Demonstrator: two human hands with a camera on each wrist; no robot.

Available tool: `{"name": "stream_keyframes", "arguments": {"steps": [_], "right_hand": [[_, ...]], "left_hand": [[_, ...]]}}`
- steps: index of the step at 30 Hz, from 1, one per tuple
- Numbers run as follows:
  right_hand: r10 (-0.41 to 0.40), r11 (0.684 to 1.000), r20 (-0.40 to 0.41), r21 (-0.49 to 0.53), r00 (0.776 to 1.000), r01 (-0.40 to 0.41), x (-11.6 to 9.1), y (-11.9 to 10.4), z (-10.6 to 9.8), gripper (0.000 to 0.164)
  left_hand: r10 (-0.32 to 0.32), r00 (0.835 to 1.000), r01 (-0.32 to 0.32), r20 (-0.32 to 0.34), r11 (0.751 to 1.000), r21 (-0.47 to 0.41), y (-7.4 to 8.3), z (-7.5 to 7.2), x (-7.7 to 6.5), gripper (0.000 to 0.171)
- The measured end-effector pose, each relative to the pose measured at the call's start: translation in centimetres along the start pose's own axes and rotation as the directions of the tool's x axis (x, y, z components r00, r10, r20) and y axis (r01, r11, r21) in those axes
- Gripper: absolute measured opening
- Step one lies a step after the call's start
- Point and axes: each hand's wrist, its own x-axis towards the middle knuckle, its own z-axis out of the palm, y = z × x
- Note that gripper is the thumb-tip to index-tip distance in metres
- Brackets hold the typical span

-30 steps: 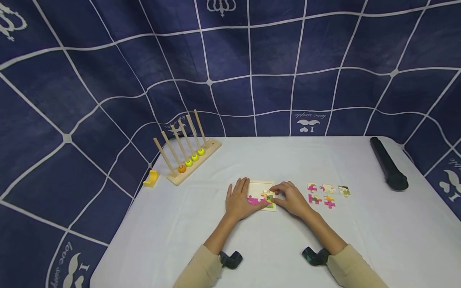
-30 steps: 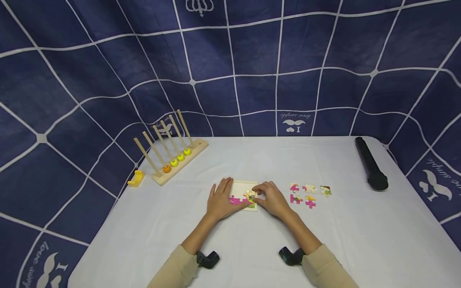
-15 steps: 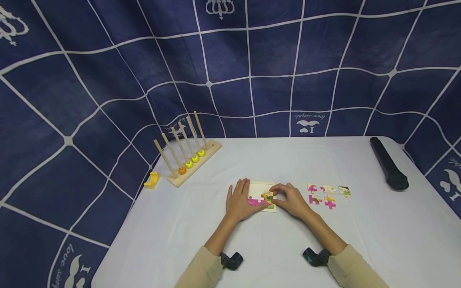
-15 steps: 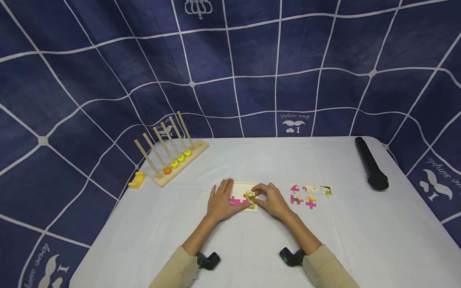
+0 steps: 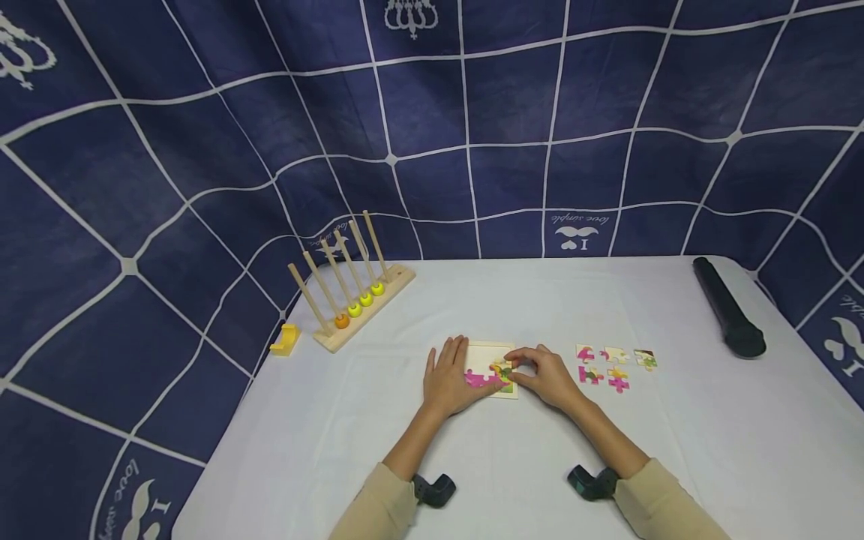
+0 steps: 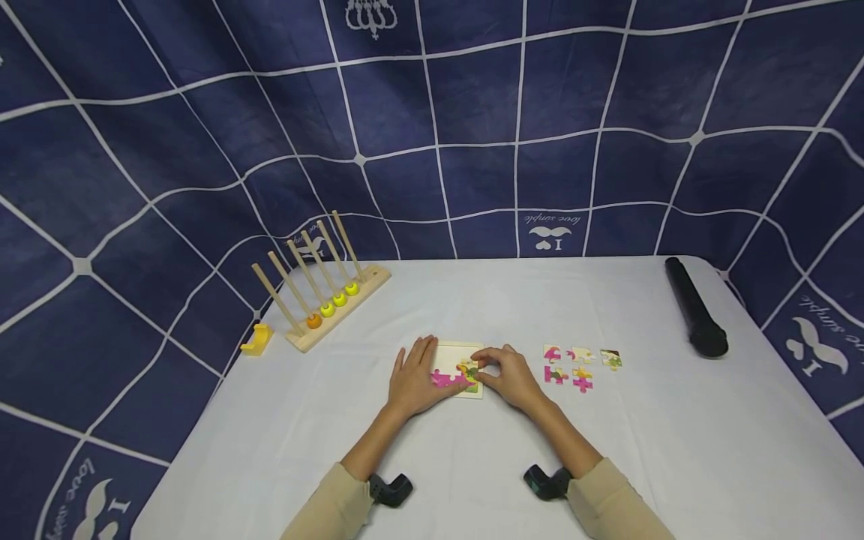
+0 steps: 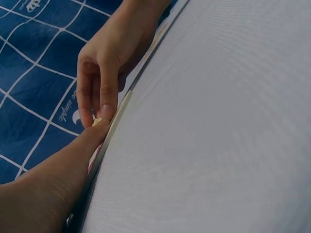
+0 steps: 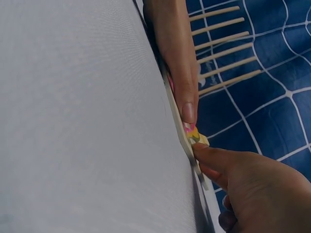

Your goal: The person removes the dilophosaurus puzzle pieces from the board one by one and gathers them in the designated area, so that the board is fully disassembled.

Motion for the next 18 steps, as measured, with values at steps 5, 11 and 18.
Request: {"name": "stream_keyframes", "arguments": {"steps": [5,11,18], "right_hand": [[-0.055,0.998,-0.016,-0.006,0.998,0.055,0.0,0.14,0.1,0.028],[-0.131,0.991,-0.031,-0.007,0.991,0.131,0.0,0.5,0.18,0.029],[-0.171,0.985,-0.067,0.012,0.983,0.172,0.04,0.21,-0.28,0.032]], "left_hand": [[0.0,1.0,0.0,0.005,1.0,0.001,0.01,-0.06,-0.02,0.109],[-0.003,1.0,0.003,0.009,1.0,0.005,-0.01,-0.04,-0.02,0.109],[-0.002,1.0,0.002,-0.002,1.0,0.005,-0.05,0.2,0.02,0.109]]}}
